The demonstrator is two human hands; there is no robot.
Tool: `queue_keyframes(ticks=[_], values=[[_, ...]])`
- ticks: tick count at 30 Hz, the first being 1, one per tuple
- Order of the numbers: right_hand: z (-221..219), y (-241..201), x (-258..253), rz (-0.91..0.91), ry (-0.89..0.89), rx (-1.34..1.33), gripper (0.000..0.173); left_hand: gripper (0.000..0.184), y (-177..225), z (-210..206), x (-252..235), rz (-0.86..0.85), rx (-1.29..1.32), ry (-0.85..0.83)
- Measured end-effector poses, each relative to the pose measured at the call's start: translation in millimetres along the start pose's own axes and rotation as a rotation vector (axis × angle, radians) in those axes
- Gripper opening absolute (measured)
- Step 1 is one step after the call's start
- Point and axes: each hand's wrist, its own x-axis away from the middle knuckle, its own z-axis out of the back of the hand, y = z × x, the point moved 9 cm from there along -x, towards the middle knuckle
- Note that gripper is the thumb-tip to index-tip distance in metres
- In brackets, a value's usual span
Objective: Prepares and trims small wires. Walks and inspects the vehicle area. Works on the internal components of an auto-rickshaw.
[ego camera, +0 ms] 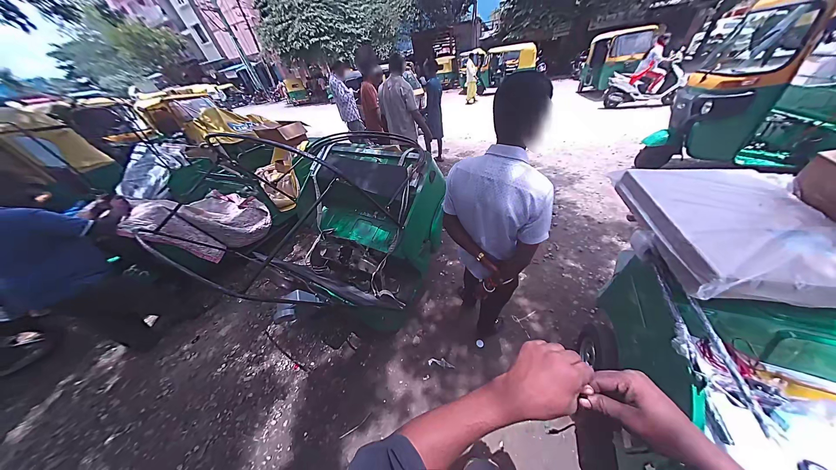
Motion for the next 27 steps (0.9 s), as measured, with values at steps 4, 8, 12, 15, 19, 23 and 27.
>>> queue_keyframes(ticks=[4, 8, 12, 15, 19, 23, 27], values=[[5.5, 0.5, 0.3, 0.078, 0.114, 0.071, 0.02, 0.014, -0.4, -0.5, 0.4, 0.004, 0.033, 0.004], [9.3, -5.6, -3.0, 0.092, 0.158, 0.132, 0.028, 0.017, -0.3, 4.6, 0.1, 0.005, 0.027, 0.056], [5.1, -5.7, -0.4, 0.084, 0.108, -0.119, 0.02, 0.018, 1.4, 6.1, -3.3, 0.007, -0.017, 0.051], [3.8, -6.9, 1.1, 0.12, 0.091, -0.159, 0.019, 0.017, -0.1, 7.5, -6.0, 0.014, -0.027, 0.044], [10.2, -4.5, 1.8, 0.076, 0.161, -0.053, 0.018, 0.016, 2.7, 3.8, -8.2, 0.006, -0.037, 0.038], [11.5, -1.5, 0.0, 0.042, 0.128, 0.1, 0.03, 0.018, 8.5, -3.9, -9.3, -0.017, -0.049, 0.034], [13.1, -0.4, 0.1, -0.019, 0.086, 0.192, 0.032, 0.018, 10.5, -7.0, -9.9, -0.014, -0.076, 0.048]])
